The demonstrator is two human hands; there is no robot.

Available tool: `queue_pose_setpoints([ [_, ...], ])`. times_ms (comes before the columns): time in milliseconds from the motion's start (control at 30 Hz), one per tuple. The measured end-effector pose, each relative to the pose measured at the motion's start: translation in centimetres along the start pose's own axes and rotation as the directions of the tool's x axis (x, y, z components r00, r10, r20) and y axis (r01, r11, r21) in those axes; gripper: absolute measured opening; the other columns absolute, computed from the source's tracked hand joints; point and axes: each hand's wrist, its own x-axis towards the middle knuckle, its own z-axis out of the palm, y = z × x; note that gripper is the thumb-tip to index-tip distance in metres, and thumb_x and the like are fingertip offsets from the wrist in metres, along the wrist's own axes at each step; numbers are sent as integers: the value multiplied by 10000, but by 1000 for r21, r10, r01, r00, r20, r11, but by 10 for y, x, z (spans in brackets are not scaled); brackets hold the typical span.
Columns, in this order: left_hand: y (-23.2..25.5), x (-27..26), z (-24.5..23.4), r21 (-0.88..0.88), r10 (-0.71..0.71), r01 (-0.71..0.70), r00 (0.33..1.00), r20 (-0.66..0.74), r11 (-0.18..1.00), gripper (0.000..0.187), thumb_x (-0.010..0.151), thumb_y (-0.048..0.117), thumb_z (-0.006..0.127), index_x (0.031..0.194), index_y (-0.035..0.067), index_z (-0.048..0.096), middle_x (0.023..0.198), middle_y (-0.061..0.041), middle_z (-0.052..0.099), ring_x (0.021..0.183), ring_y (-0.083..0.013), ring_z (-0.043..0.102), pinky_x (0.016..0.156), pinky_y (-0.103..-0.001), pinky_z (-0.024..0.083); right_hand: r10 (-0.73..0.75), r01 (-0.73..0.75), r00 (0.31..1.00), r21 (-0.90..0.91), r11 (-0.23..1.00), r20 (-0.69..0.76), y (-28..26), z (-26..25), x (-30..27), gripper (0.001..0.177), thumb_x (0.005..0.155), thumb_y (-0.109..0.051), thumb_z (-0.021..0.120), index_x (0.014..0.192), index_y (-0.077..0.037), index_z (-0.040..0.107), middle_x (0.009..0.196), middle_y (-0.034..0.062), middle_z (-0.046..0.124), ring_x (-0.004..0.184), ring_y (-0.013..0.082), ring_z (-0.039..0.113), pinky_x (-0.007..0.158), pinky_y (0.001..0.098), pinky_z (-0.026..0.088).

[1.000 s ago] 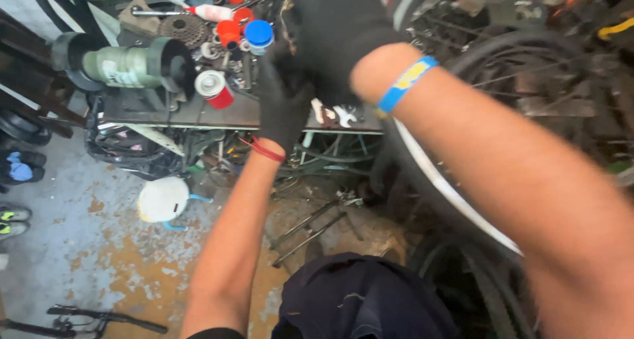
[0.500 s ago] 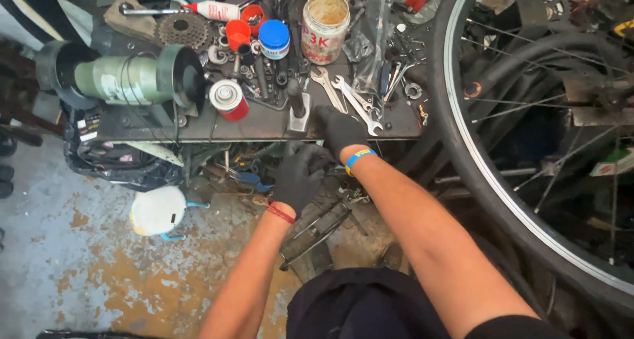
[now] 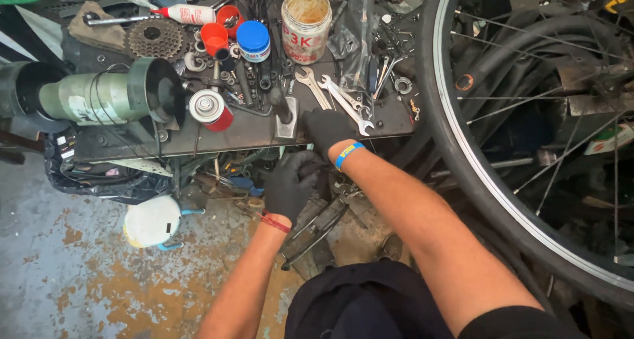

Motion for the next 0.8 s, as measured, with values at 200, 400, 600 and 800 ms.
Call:
queue_pose_setpoints([
  [200,-10,12,14,163,158,-138,980,-117,977,362,842,277,787,1194,285,702,1102,-14,693,1119,-277,679,979,-441,581,-95,95,995,-46,994,-10,0,-8,11,183,916,-83,650,1070,-12,718,964,175,701,942,408,743,744,590,612],
  [400,9,41,20,231,179,-135,967,-182,964,376,831,276,785,1181,320,654,1177,44,584,1091,-269,699,912,-450,619,269,-115,956,690,714,-118,36,-51,-6,147,979,-212,618,1123,-191,641,1097,120,752,1115,381,716,968,522,577],
  [600,8,129,57,675,833,-588,549,-70,445,195,822,200,774,986,147,683,973,-114,616,1071,-342,632,916,-464,482,628,-23,777,995,102,-46,74,-27,-41,226,991,-133,590,1209,-124,650,1184,149,662,871,225,739,744,357,668],
  [800,15,117,58,718,705,-474,708,-33,510,515,647,498,741,921,61,736,879,-165,641,963,-350,606,901,-509,465,619,-335,775,912,236,125,77,-14,-92,313,946,-253,618,1235,-280,736,1263,78,701,1210,281,683,1068,467,551],
])
